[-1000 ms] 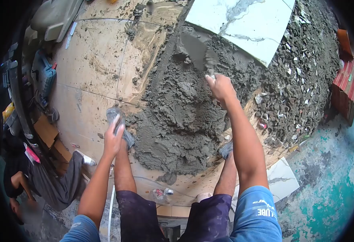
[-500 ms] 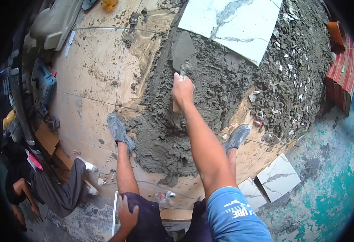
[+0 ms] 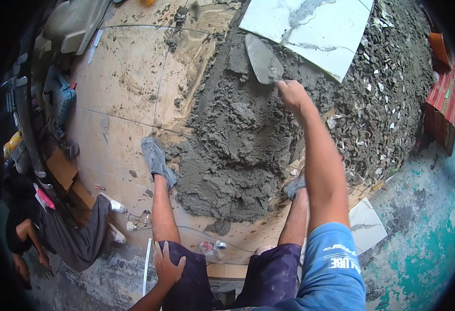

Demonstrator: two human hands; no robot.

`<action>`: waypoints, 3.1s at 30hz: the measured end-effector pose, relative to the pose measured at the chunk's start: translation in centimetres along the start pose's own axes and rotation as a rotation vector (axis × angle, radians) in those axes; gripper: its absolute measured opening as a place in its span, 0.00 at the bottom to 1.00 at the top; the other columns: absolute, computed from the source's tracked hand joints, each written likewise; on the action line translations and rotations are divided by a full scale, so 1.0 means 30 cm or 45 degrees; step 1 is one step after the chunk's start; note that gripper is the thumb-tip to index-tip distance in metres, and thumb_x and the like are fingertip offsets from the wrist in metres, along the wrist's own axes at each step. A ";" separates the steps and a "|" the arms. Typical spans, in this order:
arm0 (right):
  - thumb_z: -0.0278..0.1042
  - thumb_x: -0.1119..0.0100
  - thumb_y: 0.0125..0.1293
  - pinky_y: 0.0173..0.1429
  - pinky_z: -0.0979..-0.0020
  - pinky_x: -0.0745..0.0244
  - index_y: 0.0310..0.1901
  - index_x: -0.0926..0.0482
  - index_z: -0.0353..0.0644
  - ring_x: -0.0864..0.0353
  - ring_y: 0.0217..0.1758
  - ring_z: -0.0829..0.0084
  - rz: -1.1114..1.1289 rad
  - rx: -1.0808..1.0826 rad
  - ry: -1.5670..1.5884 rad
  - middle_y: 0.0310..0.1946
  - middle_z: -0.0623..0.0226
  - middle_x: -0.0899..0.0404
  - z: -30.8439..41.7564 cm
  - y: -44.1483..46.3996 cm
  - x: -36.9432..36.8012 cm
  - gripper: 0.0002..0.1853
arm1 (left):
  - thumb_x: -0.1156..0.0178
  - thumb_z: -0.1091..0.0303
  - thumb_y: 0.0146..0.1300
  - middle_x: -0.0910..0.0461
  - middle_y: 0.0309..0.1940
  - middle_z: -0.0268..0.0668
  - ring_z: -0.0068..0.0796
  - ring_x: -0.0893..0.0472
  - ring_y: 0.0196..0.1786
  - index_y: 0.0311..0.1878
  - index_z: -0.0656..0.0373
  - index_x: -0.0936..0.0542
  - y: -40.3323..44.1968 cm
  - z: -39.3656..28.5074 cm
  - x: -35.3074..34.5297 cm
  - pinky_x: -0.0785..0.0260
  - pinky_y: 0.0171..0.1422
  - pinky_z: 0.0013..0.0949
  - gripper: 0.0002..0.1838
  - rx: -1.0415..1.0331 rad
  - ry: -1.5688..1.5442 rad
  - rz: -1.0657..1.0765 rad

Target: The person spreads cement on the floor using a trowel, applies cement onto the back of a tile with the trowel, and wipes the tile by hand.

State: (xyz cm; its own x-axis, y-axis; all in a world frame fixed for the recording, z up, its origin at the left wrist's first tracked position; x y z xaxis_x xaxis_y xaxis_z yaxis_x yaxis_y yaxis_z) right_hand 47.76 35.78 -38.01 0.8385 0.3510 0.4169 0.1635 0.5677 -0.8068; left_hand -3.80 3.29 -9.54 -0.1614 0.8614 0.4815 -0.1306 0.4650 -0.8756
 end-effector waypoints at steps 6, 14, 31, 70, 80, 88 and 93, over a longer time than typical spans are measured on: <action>0.50 0.57 0.64 0.49 0.54 0.24 0.34 0.22 0.27 0.18 0.37 0.51 0.340 0.231 -0.607 0.31 0.42 0.19 -0.080 -0.043 -0.032 0.27 | 0.31 0.49 0.53 0.48 0.72 0.66 0.69 0.46 0.74 0.71 0.63 0.38 0.012 -0.013 0.001 0.54 0.77 0.61 0.47 -0.037 0.041 -0.027; 0.51 0.60 0.64 0.43 0.55 0.23 0.29 0.23 0.30 0.21 0.29 0.56 0.236 0.275 -0.568 0.24 0.48 0.21 0.086 0.088 0.045 0.28 | 0.31 0.48 0.53 0.47 0.72 0.67 0.70 0.46 0.74 0.71 0.64 0.37 0.016 -0.015 -0.010 0.54 0.77 0.61 0.47 -0.006 0.072 0.003; 0.51 0.60 0.70 0.45 0.53 0.22 0.33 0.22 0.27 0.17 0.37 0.51 0.211 0.305 -0.707 0.31 0.41 0.18 0.209 0.066 0.039 0.29 | 0.31 0.48 0.53 0.47 0.73 0.63 0.66 0.46 0.74 0.73 0.59 0.39 0.015 -0.015 -0.015 0.54 0.77 0.60 0.48 0.006 0.132 0.024; 0.46 0.53 0.70 0.59 0.53 0.26 0.47 0.21 0.30 0.19 0.51 0.43 0.634 0.137 -0.460 0.43 0.37 0.19 -0.216 -0.445 -0.478 0.23 | 0.31 0.49 0.53 0.46 0.71 0.67 0.69 0.45 0.74 0.71 0.63 0.37 0.019 -0.039 0.005 0.54 0.77 0.62 0.47 -0.050 0.086 -0.011; 0.47 0.51 0.70 0.59 0.52 0.27 0.48 0.21 0.29 0.20 0.51 0.40 0.539 0.009 -0.243 0.44 0.36 0.20 -0.388 -0.583 -0.730 0.24 | 0.32 0.48 0.54 0.47 0.72 0.67 0.69 0.46 0.74 0.72 0.63 0.39 0.022 -0.051 0.001 0.54 0.77 0.61 0.47 -0.004 0.144 0.042; 0.48 0.50 0.70 0.58 0.50 0.26 0.46 0.20 0.31 0.21 0.52 0.41 0.344 -0.089 -0.142 0.44 0.37 0.19 -0.261 -0.533 -0.699 0.23 | 0.32 0.47 0.54 0.47 0.72 0.66 0.68 0.46 0.74 0.73 0.61 0.39 0.017 -0.040 -0.013 0.55 0.77 0.60 0.47 -0.002 0.133 0.050; 0.48 0.50 0.71 0.53 0.48 0.24 0.45 0.24 0.33 0.18 0.47 0.43 0.323 -0.105 -0.288 0.42 0.42 0.18 -0.224 -0.645 -0.766 0.21 | 0.31 0.48 0.54 0.46 0.72 0.65 0.67 0.46 0.75 0.73 0.61 0.39 0.017 -0.046 -0.005 0.55 0.78 0.60 0.47 -0.036 0.125 0.024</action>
State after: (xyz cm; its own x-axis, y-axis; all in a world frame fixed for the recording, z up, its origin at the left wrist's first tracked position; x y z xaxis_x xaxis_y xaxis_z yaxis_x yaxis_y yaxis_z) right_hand 28.82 11.74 -34.79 0.7228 0.6347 0.2734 0.0136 0.3824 -0.9239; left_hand -2.51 3.68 -10.10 -0.0668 0.8854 0.4600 -0.1008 0.4527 -0.8859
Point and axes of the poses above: each hand's wrist, its own y-axis towards the middle knuckle, its own x-axis out of the back of the hand, z = x × y, the point moved 10 cm from there along y, towards the middle knuckle
